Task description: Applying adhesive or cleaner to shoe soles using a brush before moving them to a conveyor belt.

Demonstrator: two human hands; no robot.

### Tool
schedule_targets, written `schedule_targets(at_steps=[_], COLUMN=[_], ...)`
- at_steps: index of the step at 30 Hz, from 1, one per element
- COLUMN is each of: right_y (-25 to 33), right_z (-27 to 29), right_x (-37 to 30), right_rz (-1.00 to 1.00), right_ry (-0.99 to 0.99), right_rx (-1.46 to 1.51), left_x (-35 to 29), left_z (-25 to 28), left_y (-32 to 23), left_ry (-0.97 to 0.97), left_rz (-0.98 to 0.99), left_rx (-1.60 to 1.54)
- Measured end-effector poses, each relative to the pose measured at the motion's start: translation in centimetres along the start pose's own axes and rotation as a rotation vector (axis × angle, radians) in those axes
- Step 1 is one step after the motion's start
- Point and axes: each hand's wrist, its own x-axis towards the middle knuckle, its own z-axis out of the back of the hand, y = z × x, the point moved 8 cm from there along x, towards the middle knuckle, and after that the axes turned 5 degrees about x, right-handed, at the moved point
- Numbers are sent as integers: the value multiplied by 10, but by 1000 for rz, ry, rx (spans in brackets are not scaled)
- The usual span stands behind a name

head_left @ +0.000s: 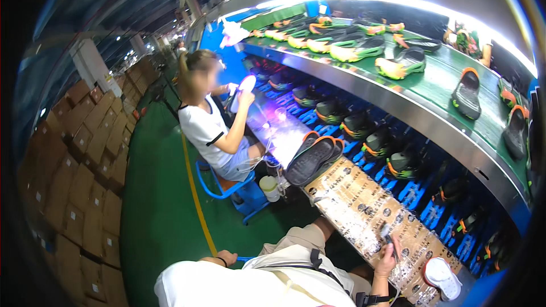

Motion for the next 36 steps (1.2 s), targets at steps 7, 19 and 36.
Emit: schedule_targets(at_steps=[7, 19, 36], right_y=[15, 51, 49], right_z=[-19, -32, -37], right_x=[-3, -2, 4], right_rz=[-106, 109, 218], right_ry=[75, 28, -36], right_rx=[-265, -386, -527], left_x=[-45, 6, -321], left_z=[29, 57, 359], left_y=[-43, -174, -390], left_ry=[-37, -254, -489], left_rz=[-95, -492, -1908], left_rx=[30, 187, -351])
